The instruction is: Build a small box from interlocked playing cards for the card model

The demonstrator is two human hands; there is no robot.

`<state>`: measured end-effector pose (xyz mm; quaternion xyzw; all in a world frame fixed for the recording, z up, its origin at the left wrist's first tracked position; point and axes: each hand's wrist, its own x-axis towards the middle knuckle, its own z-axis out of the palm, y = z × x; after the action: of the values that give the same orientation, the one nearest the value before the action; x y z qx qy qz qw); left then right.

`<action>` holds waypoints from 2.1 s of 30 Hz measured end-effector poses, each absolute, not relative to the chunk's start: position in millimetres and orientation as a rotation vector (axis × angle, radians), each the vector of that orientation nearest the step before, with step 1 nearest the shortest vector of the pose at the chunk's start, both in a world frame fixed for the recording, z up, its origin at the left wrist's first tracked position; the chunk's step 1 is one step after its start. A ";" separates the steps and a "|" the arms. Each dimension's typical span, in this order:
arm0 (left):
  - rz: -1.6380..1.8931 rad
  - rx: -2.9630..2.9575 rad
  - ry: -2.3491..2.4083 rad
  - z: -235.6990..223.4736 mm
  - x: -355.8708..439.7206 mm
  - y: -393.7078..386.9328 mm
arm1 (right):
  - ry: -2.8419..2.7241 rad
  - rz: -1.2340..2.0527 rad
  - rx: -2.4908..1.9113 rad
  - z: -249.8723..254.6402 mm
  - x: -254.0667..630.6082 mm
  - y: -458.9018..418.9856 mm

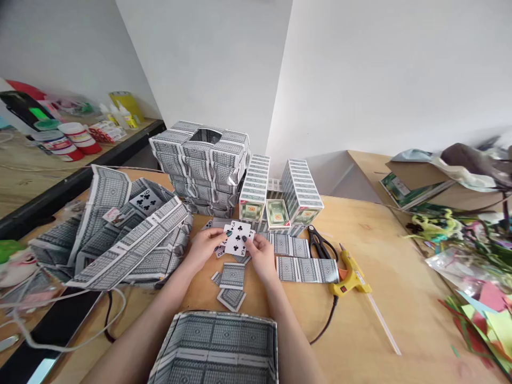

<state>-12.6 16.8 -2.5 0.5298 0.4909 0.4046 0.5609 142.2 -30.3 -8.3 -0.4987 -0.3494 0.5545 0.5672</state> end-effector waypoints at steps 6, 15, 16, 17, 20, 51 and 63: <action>0.962 1.243 1.182 1.2 -12.2 15.4 | -0.836 1.292 -1.217 -11.1 142.8 -29.5; 0.940 1.260 1.172 0.8 -12.0 15.1 | -0.841 1.287 -1.206 -14.9 143.9 -28.5; 0.940 1.260 1.172 0.5 -12.0 15.2 | -0.843 1.288 -1.203 -15.0 144.0 -28.5; 0.940 1.263 1.175 0.2 -12.0 15.4 | -0.845 1.288 -1.199 -15.1 144.1 -28.5; 0.938 1.275 1.185 -0.9 -12.3 15.7 | -0.860 1.287 -1.191 -15.2 144.5 -28.7; 0.904 1.269 1.159 1.0 -13.3 14.3 | -0.864 1.281 -1.179 -13.6 143.9 -29.5; 0.934 1.158 0.959 1.8 -18.3 13.2 | -0.785 1.312 -1.128 -8.9 144.8 -31.2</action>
<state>-18.3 13.2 1.8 0.5062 0.4195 0.4082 0.6334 144.8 -31.2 -8.9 -0.4828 -0.3359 0.5616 0.5820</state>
